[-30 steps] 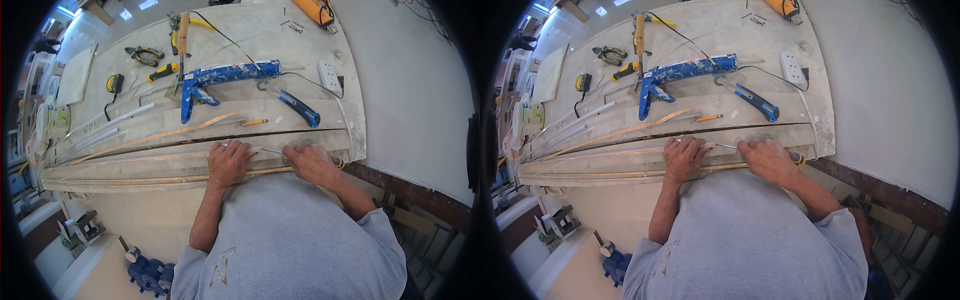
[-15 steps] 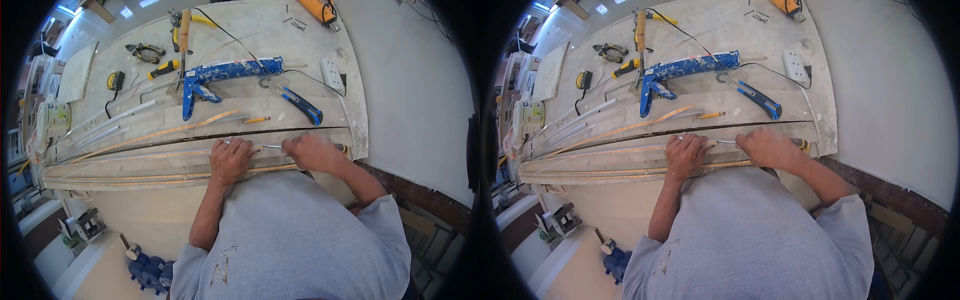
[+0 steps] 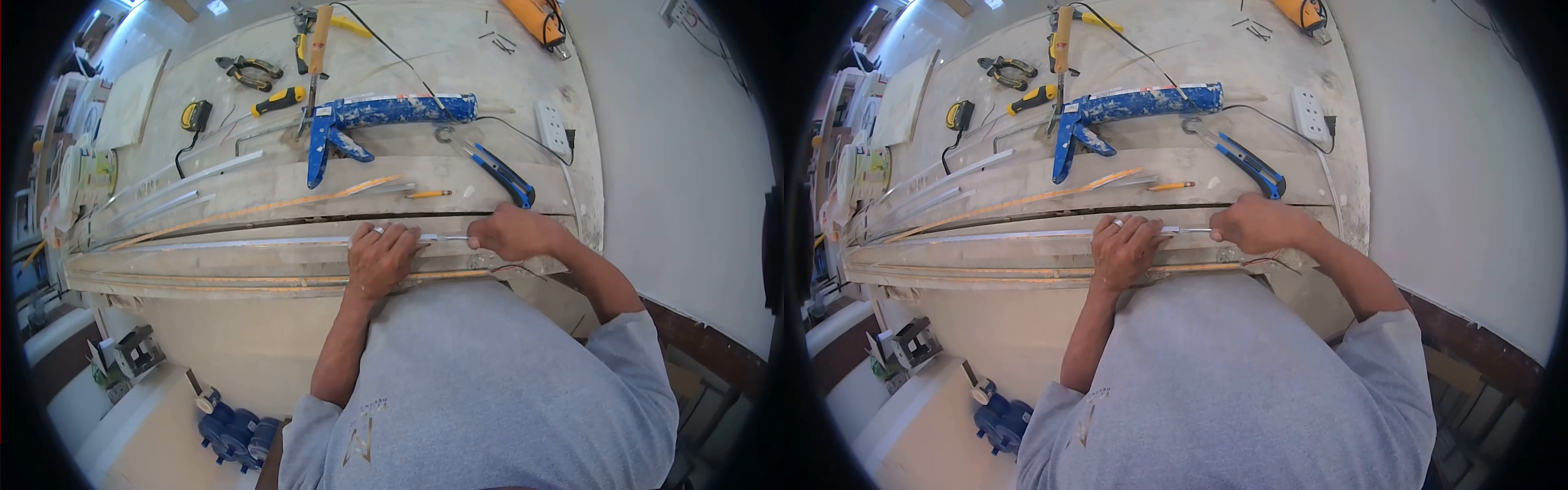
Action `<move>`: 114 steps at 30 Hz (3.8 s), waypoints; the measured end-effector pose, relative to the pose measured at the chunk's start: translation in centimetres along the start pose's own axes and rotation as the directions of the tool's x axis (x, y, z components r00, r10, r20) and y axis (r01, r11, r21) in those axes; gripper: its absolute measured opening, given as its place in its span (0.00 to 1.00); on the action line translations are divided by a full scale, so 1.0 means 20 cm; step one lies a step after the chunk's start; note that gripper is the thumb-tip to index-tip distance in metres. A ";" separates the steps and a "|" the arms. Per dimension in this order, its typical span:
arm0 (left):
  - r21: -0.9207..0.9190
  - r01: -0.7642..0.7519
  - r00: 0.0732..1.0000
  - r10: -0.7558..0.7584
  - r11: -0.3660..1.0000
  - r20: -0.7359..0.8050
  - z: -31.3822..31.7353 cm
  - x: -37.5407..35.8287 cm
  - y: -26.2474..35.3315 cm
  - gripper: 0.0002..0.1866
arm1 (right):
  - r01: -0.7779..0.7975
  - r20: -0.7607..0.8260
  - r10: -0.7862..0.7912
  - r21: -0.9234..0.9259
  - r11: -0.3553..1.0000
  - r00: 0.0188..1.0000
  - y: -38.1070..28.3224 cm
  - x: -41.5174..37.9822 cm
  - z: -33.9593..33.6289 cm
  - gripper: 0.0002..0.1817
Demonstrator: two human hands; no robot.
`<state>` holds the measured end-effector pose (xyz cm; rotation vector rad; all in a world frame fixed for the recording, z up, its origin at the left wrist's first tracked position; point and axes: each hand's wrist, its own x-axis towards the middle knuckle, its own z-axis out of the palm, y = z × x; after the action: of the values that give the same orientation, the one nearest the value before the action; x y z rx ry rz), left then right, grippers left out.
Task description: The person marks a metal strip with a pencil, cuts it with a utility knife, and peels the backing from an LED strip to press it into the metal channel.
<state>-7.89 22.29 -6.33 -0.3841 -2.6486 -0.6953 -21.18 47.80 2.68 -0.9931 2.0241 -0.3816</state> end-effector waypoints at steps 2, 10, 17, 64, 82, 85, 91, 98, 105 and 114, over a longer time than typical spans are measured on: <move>-0.006 0.005 1.000 -0.005 1.000 0.010 0.00 0.00 0.00 0.15 | -0.017 -0.006 0.016 -0.122 0.992 1.000 -0.06 -0.03 0.03 0.12; -0.001 -0.010 1.000 0.010 1.000 0.013 -0.01 0.02 0.01 0.15 | 0.057 -0.047 -0.055 0.024 0.998 0.997 0.02 0.01 0.03 0.14; 0.002 -0.017 1.000 0.017 1.000 0.017 0.00 0.02 0.00 0.15 | -0.198 0.161 0.161 0.247 0.949 0.974 -0.04 0.00 -0.02 0.15; -0.009 -0.022 1.000 0.022 1.000 -0.013 0.01 0.06 -0.01 0.13 | -0.010 -0.286 -0.045 -0.187 0.982 0.957 -0.01 -0.11 0.14 0.11; -0.031 -0.001 1.000 0.001 1.000 0.007 0.00 0.06 -0.01 0.13 | -0.040 -0.422 -0.156 -0.420 0.907 0.893 -0.06 -0.05 0.20 0.12; -0.045 0.007 1.000 -0.007 0.999 0.002 0.00 0.07 -0.01 0.13 | -0.033 -0.358 -0.123 -0.400 0.916 0.926 -0.05 -0.04 0.18 0.12; -0.036 0.001 1.000 -0.001 0.999 -0.009 0.00 0.06 -0.02 0.14 | 0.066 -0.431 -0.257 -0.409 0.910 0.865 0.00 -0.03 0.22 0.11; 0.004 -0.024 1.000 0.024 1.000 -0.018 0.01 0.07 0.00 0.13 | 0.018 -0.363 -0.067 -0.138 0.990 0.929 -0.04 -0.04 0.16 0.09; 0.001 -0.025 1.000 0.025 1.000 -0.019 0.01 0.07 -0.01 0.13 | -0.043 -0.448 -0.115 -0.325 0.945 0.887 -0.06 -0.07 0.17 0.09; 0.008 -0.038 0.999 0.037 0.999 0.007 0.00 0.06 -0.01 0.13 | 0.157 -0.395 -0.191 -0.117 0.981 0.898 0.15 -0.12 0.24 0.10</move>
<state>-9.10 22.26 -5.83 -0.4335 -2.6427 -0.6728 -18.07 51.94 -0.69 -1.2318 2.3410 -0.6506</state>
